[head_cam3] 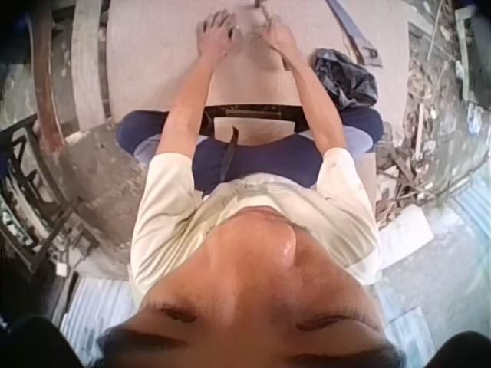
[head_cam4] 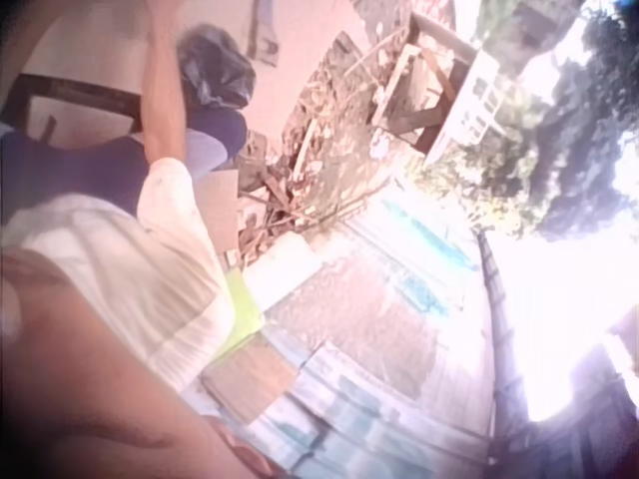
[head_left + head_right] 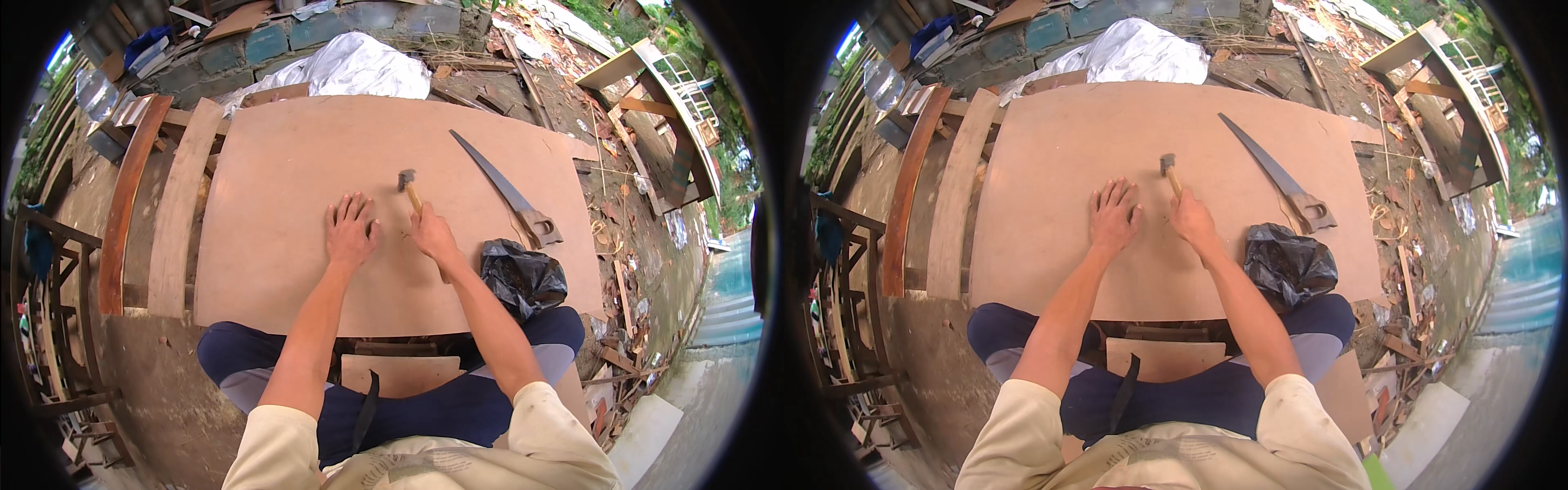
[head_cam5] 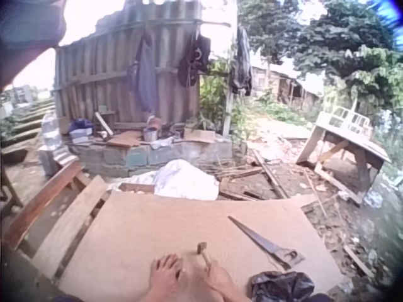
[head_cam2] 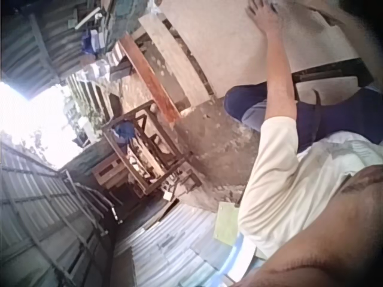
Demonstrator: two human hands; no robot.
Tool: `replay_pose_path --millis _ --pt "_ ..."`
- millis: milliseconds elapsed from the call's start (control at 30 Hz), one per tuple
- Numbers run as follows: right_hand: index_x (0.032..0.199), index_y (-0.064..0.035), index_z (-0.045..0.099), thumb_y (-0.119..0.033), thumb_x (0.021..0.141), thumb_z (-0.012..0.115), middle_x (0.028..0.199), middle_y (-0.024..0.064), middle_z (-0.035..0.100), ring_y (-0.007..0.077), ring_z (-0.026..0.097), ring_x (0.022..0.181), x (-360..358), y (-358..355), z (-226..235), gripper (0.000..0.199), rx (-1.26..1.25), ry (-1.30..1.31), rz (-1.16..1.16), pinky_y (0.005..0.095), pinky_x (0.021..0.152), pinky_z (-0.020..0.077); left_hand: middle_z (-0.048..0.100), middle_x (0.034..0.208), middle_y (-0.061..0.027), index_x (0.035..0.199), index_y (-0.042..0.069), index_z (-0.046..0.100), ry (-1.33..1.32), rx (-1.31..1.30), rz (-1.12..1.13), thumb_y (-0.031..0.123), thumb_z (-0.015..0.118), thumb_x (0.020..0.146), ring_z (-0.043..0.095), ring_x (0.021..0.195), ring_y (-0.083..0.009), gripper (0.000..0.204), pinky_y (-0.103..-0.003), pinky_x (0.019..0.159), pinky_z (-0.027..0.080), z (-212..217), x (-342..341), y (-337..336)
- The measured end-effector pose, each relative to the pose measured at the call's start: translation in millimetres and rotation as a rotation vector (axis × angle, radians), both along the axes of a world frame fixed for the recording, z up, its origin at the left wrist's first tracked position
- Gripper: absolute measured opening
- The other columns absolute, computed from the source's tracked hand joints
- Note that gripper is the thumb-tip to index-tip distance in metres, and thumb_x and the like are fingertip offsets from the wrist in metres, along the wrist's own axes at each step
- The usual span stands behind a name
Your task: The person hammers nails into a large board using a hammer. They repeatedly pick up nails from a black bag and drive them into the board surface.
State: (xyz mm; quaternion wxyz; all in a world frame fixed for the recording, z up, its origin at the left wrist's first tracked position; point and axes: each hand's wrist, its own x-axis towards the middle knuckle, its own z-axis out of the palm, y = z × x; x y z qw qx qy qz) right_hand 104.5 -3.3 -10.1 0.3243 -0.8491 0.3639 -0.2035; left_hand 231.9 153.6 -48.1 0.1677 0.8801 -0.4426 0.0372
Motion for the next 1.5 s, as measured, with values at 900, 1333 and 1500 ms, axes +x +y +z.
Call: replay_pose_path --millis 900,1333,1500 --pt "0.109 0.0048 0.051 -0.036 0.108 0.048 0.07 0.0312 0.063 0.0515 0.063 0.064 14.5 25.5 63.9 0.041 0.078 0.012 0.027 0.0573 0.06 0.0496 0.042 0.161 -0.0074 0.151 0.017 0.051 -0.008 -0.011 0.022 0.04 0.053 0.101 0.032 0.152 -0.0272 0.054 -0.053 0.126 0.018 2.1 9.1 18.9" --pt "0.103 0.0024 0.048 -0.036 0.107 0.049 0.072 0.0327 0.064 0.0534 0.064 0.07 4.0 3.7 2.2 0.038 -0.021 0.107 0.028 0.0587 0.062 0.048 0.045 0.159 -0.0088 0.148 0.015 0.054 -0.014 -0.065 -0.003 0.038 0.053 0.101 0.034 0.151 -0.0285 0.053 -0.054 0.125 0.019 7.2 3.3 5.6" --pt "0.105 0.0017 0.051 -0.035 0.104 0.053 0.076 0.0333 0.066 0.0538 0.066 0.075 10.0 20.7 27.0 0.037 0.045 0.128 0.033 0.0624 0.067 0.0523 0.045 0.159 -0.0088 0.148 0.015 0.054 -0.004 -0.038 0.015 0.037 0.054 0.1 0.034 0.151 -0.0286 0.053 -0.054 0.125 0.019 4.3 7.4 17.1"
